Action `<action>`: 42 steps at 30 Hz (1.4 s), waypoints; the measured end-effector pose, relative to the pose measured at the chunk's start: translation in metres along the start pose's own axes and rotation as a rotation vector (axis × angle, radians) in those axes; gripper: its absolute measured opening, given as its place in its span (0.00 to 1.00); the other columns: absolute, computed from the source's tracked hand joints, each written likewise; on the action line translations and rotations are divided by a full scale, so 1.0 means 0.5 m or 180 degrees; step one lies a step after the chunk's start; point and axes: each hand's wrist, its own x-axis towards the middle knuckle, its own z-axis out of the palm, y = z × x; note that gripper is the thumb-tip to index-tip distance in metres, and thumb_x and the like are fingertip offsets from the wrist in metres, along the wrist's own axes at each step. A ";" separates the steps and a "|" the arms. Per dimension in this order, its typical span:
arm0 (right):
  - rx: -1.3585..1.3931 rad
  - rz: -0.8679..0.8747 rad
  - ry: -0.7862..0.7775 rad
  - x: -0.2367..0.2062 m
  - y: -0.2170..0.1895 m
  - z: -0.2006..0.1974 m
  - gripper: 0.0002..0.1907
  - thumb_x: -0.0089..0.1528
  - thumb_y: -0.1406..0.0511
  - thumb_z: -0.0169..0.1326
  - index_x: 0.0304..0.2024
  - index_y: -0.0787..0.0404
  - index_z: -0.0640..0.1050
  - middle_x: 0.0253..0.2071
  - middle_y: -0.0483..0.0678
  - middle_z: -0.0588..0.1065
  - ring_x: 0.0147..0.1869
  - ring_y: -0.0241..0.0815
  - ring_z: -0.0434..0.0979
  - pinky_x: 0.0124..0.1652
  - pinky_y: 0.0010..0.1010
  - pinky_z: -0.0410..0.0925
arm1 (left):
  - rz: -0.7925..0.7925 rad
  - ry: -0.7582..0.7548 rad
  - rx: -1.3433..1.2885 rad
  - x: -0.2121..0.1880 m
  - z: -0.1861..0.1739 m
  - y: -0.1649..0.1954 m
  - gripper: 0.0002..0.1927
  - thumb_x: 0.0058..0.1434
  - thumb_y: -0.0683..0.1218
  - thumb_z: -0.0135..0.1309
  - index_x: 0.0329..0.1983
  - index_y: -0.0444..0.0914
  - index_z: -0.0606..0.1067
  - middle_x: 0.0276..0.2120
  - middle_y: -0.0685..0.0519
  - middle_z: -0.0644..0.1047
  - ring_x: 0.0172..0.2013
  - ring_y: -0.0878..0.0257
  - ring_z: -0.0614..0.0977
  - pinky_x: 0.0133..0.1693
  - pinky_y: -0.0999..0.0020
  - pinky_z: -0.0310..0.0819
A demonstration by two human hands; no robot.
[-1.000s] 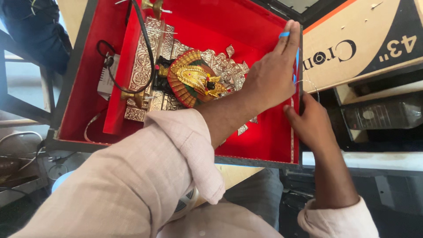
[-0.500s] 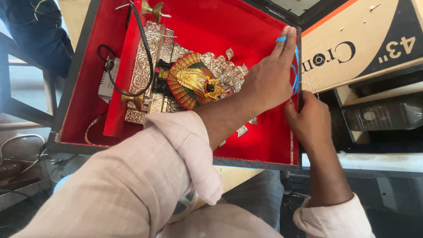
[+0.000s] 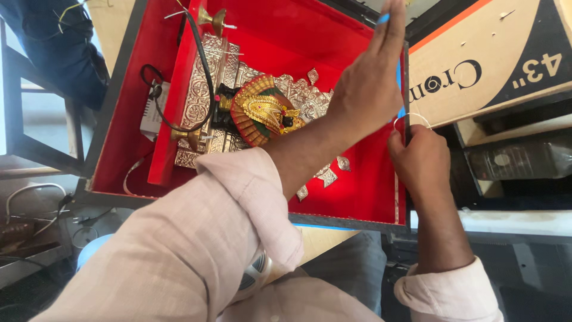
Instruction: The person installs an LED strip light inside a red display box containing a deity statue. They measure the interior edges, peel the backing from the LED strip, and press it along the inner perimeter of the box.
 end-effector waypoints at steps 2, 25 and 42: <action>-0.0018 -0.0004 0.0033 -0.002 -0.003 0.001 0.18 0.64 0.56 0.58 0.33 0.68 0.80 0.31 0.65 0.77 0.38 0.66 0.79 0.40 0.53 0.71 | -0.0027 0.0162 0.0075 0.019 -0.005 -0.011 0.48 0.63 0.34 0.49 0.81 0.41 0.38 0.78 0.39 0.55 0.55 0.38 0.81 0.48 0.52 0.83; 0.3016 0.0383 -0.0973 -0.053 0.214 0.086 0.17 0.68 0.63 0.55 0.57 0.65 0.79 0.43 0.50 0.78 0.43 0.35 0.73 0.40 0.29 0.67 | -0.0567 -0.0198 0.0369 0.071 -0.024 -0.111 0.50 0.60 0.41 0.52 0.79 0.36 0.37 0.79 0.40 0.46 0.69 0.43 0.67 0.57 0.59 0.76; 0.3969 0.0682 0.0342 -0.118 0.218 -0.161 0.21 0.71 0.66 0.52 0.65 0.69 0.74 0.29 0.47 0.74 0.22 0.31 0.67 0.21 0.20 0.58 | -0.1828 -0.2436 0.2418 0.113 -0.094 0.030 0.19 0.56 0.56 0.61 0.39 0.36 0.82 0.36 0.42 0.84 0.43 0.48 0.87 0.47 0.53 0.79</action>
